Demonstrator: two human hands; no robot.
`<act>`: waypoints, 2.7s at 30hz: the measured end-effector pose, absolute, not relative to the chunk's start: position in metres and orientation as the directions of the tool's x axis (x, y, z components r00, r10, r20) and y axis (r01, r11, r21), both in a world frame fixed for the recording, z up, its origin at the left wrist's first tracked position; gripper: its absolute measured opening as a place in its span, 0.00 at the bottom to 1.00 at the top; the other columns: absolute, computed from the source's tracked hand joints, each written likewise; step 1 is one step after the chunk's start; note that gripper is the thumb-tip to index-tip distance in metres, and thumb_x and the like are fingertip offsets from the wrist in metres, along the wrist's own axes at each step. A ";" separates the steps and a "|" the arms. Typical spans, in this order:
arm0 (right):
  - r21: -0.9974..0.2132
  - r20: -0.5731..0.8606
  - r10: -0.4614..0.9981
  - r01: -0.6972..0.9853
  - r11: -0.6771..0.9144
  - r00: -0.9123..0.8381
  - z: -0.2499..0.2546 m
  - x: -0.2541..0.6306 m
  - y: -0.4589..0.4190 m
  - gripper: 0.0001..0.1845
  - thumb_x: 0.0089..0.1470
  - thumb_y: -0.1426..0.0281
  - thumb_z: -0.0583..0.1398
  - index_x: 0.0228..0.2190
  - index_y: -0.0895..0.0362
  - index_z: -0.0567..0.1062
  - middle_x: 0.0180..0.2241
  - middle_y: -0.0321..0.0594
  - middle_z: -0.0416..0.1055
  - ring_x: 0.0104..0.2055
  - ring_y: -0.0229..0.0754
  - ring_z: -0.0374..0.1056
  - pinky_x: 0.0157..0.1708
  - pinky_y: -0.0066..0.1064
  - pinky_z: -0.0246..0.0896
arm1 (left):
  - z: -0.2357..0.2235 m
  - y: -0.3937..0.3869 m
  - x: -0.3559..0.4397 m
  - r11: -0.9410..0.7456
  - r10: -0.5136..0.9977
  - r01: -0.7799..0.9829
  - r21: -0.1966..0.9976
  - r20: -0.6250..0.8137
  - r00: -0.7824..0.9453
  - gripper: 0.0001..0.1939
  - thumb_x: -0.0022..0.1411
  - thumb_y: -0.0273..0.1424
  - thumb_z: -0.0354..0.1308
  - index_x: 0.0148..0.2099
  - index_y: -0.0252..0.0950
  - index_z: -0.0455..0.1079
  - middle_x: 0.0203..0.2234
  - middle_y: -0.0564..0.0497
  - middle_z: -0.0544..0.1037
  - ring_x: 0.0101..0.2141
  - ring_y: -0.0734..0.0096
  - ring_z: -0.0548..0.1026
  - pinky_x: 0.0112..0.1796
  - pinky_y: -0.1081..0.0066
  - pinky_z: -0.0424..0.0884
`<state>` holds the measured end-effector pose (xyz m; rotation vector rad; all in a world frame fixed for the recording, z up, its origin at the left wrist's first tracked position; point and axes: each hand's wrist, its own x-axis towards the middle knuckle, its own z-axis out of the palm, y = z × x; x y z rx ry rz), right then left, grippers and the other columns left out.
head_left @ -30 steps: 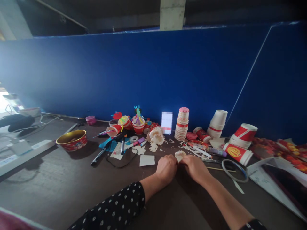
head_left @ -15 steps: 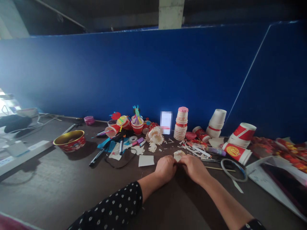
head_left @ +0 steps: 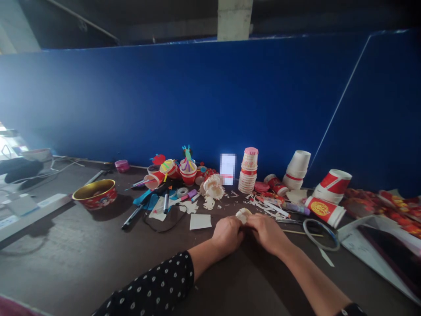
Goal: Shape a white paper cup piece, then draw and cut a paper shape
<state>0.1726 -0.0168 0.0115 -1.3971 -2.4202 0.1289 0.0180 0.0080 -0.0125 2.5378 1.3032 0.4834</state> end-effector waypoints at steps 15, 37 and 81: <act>-0.244 0.192 0.905 0.875 0.418 -0.378 0.008 0.177 -0.015 0.10 0.48 0.76 0.50 0.27 0.54 0.70 0.25 0.36 0.68 0.30 0.39 0.63 0.29 0.27 0.48 | -0.001 0.000 0.020 -0.626 0.780 0.739 0.251 0.204 0.591 0.09 0.55 0.32 0.51 0.35 0.34 0.70 0.33 0.47 0.74 0.36 0.65 0.71 0.39 0.70 0.66; -0.230 0.166 0.909 0.882 0.412 -0.381 0.011 0.179 -0.018 0.12 0.48 0.78 0.49 0.28 0.55 0.70 0.25 0.36 0.67 0.29 0.38 0.62 0.29 0.26 0.48 | -0.005 0.000 0.025 -0.609 0.791 0.764 0.212 0.227 0.568 0.11 0.59 0.33 0.48 0.37 0.35 0.70 0.34 0.47 0.74 0.36 0.65 0.71 0.39 0.69 0.65; -0.381 0.305 0.887 0.809 0.447 -0.347 0.016 0.198 -0.020 0.07 0.50 0.71 0.57 0.29 0.54 0.75 0.30 0.38 0.72 0.35 0.41 0.65 0.36 0.30 0.56 | -0.012 0.002 0.026 -0.599 0.800 0.675 0.431 0.285 0.528 0.09 0.56 0.29 0.50 0.32 0.36 0.72 0.31 0.49 0.75 0.34 0.68 0.71 0.37 0.72 0.65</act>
